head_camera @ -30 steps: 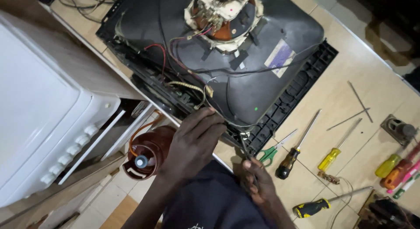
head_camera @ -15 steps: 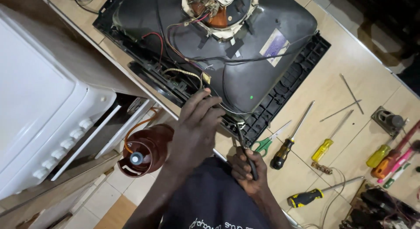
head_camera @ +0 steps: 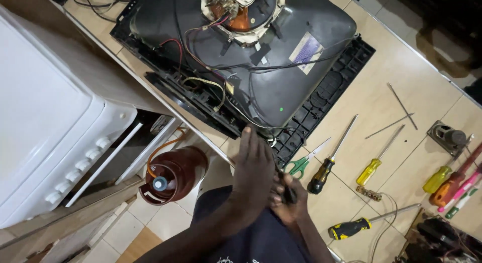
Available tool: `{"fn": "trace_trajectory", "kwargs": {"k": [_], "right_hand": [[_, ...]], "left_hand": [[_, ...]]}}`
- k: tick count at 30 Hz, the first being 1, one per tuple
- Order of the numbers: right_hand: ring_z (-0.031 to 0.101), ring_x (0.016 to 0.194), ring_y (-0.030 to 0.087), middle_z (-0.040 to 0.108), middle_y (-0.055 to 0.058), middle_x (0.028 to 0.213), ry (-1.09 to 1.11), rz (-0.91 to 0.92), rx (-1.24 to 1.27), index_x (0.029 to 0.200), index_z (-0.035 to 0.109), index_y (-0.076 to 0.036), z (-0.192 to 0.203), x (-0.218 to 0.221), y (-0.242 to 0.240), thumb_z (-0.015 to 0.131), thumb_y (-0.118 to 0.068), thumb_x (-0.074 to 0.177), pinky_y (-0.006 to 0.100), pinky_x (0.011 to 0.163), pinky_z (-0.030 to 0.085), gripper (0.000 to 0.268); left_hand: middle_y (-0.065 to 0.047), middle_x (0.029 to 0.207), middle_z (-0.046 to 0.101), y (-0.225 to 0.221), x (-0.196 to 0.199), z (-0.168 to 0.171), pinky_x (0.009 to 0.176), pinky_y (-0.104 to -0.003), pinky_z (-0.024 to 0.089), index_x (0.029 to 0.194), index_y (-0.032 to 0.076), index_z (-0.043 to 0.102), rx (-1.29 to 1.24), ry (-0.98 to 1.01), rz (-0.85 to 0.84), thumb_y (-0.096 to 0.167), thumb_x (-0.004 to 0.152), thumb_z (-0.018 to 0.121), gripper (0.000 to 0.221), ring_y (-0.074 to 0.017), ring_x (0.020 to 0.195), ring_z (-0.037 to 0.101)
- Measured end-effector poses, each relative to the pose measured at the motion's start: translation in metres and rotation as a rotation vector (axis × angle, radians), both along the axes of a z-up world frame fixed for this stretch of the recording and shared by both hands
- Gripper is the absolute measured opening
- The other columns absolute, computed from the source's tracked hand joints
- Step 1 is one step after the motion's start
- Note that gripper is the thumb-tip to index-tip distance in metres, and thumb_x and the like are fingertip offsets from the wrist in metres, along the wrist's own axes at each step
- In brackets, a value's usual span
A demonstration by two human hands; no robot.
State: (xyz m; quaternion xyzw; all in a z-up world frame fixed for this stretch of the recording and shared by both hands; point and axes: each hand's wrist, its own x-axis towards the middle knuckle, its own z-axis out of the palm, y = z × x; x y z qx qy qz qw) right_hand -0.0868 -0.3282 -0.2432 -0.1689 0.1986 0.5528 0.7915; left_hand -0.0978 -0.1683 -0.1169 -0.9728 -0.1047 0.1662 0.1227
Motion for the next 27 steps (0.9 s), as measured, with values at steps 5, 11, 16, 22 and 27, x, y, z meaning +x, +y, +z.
{"fn": "trace_trajectory", "kwargs": {"k": [5, 11, 16, 22, 27], "right_hand": [[0.043, 0.052, 0.011, 0.042, -0.001, 0.070, -0.268, 0.267, -0.305, 0.094, 0.050, -0.013, 0.050, 0.028, 0.023, 0.046, 0.016, 0.074, 0.022, 0.037, 0.025, 0.034], [0.071, 0.079, 0.035, 0.070, 0.014, 0.077, -1.333, 0.697, -1.101, 0.096, 0.057, -0.017, 0.110, 0.036, 0.022, 0.033, -0.050, 0.104, 0.044, 0.069, 0.044, 0.042], [0.070, 0.093, 0.053, 0.059, 0.021, 0.112, -1.428, 0.860, -1.095, 0.123, 0.043, -0.024, 0.097, 0.042, 0.020, 0.070, -0.046, 0.090, 0.062, 0.077, 0.058, 0.048], [0.071, 0.073, 0.046, 0.065, 0.014, 0.072, -1.729, 0.876, -1.195, 0.092, 0.060, -0.013, 0.053, 0.045, 0.017, 0.062, -0.035, 0.092, 0.060, 0.062, 0.054, 0.022], [0.074, 0.069, 0.038, 0.070, 0.010, 0.071, -1.963, 0.853, -1.301, 0.093, 0.072, -0.021, 0.083, 0.070, 0.020, 0.061, -0.030, 0.092, 0.050, 0.058, 0.059, 0.014]], "left_hand": [[-0.018, 0.125, 0.068, -0.002, -0.001, -0.038, 0.128, -0.049, 0.021, 0.131, -0.001, 0.064, -0.086, -0.183, 0.046, 0.029, 0.091, 0.057, 0.051, -0.0337, 0.130, 0.054], [-0.032, 0.129, 0.064, -0.007, 0.003, -0.042, 0.129, -0.052, 0.017, 0.119, -0.010, 0.068, -0.283, -0.451, 0.135, 0.020, 0.085, 0.057, 0.046, -0.0436, 0.133, 0.054], [-0.024, 0.091, 0.067, -0.013, 0.014, -0.028, 0.124, -0.051, 0.026, 0.096, -0.015, 0.066, -0.258, -0.633, 0.240, 0.009, 0.064, 0.069, 0.040, -0.0396, 0.112, 0.061], [-0.019, 0.096, 0.069, -0.001, 0.005, 0.000, 0.125, -0.049, 0.022, 0.093, -0.006, 0.066, -0.377, -0.549, 0.140, 0.010, 0.066, 0.073, 0.033, -0.0352, 0.117, 0.059], [-0.024, 0.096, 0.068, 0.017, 0.004, 0.005, 0.120, -0.050, 0.030, 0.089, -0.006, 0.066, -0.255, -0.528, 0.068, 0.002, 0.062, 0.071, 0.029, -0.0391, 0.113, 0.062]]}}
